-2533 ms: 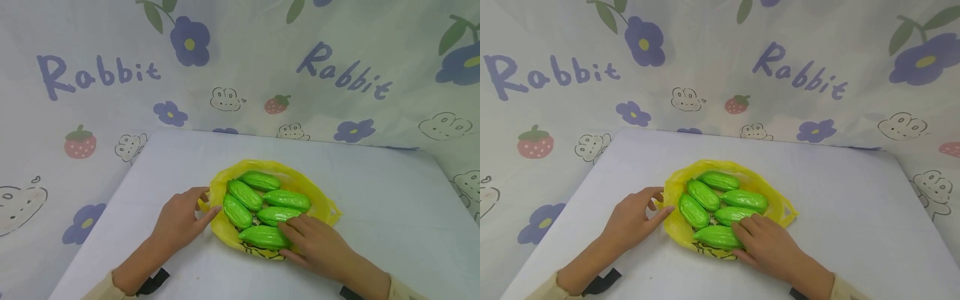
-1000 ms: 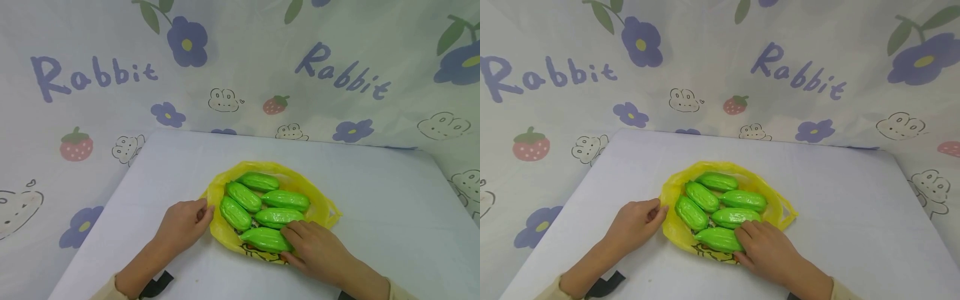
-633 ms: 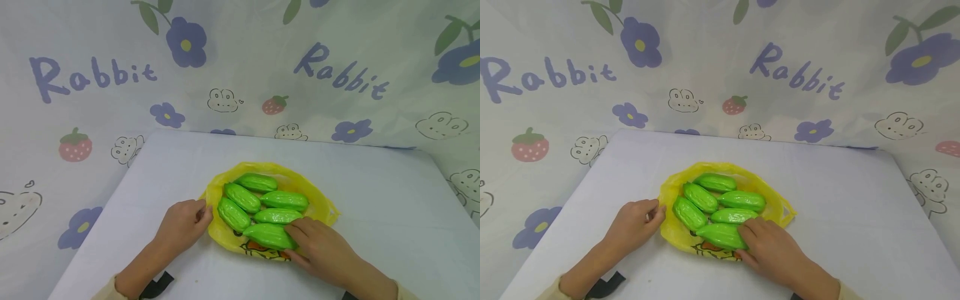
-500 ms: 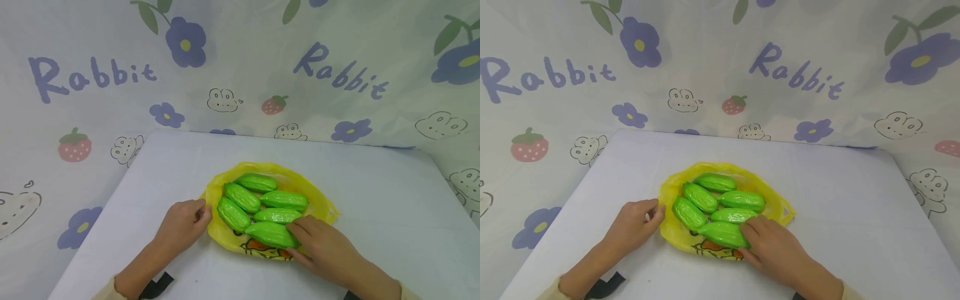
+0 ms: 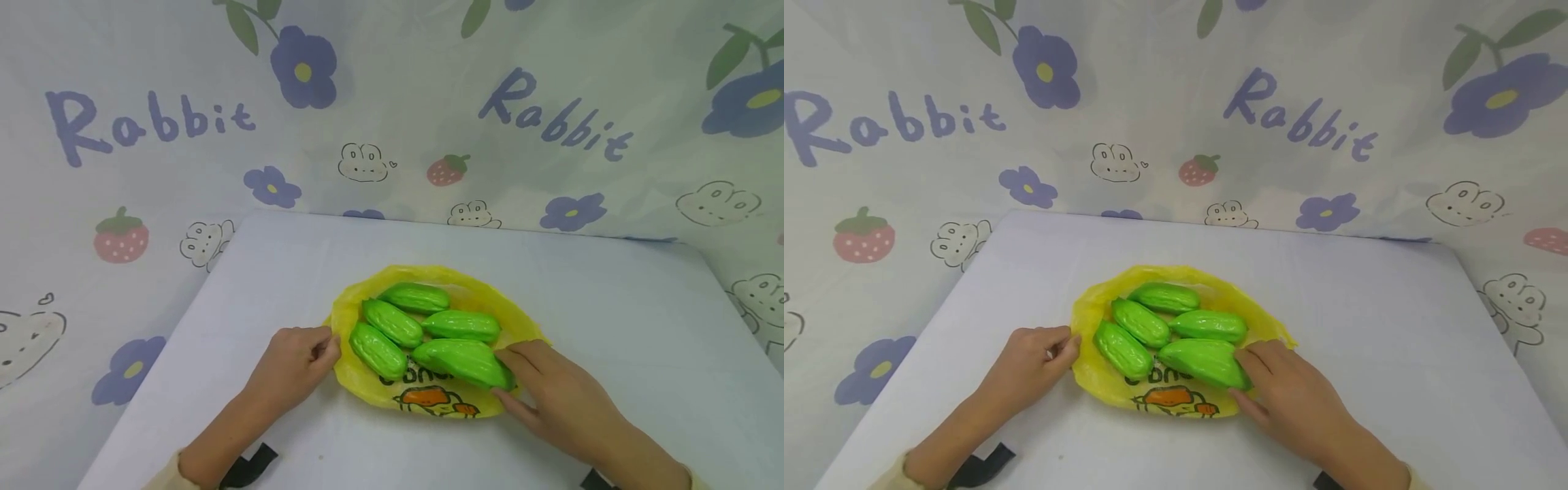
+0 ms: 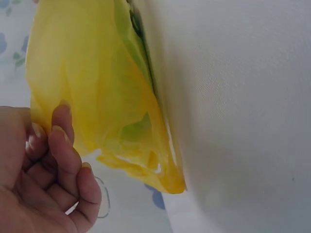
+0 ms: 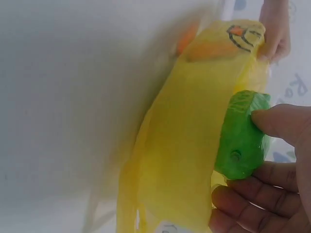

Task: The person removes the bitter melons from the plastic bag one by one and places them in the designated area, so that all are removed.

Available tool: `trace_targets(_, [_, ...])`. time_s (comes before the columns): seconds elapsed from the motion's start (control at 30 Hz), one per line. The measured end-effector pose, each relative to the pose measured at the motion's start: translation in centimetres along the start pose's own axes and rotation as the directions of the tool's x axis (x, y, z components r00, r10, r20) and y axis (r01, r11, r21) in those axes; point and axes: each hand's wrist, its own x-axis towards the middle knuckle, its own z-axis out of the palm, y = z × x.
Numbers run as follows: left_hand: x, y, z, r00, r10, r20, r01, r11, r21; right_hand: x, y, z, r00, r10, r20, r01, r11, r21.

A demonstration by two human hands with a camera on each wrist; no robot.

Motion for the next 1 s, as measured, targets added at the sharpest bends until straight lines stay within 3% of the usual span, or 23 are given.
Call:
trace_targets(0.4, [0.0,0.0,0.1,0.997,0.013,-0.08,-0.02,0.996,-0.089,-1.1,1.2,-2.3,0.986,0.163,-0.034,-0.165,0.985,-0.042])
trace_targets(0.73, [-0.3,0.1,-0.1,0.997,-0.053,-0.049,0.048,0.993,-0.109,-2.4,2.7,-3.3,0.967,0.206,-0.151,-0.223,0.969,-0.108])
trace_targets(1.0, [-0.5,-0.1,0.0,0.998,0.0,-0.06,-0.006,0.995,-0.098,-3.3,3.7,-3.6,0.95,0.24,-0.198,-0.267,0.956,-0.122])
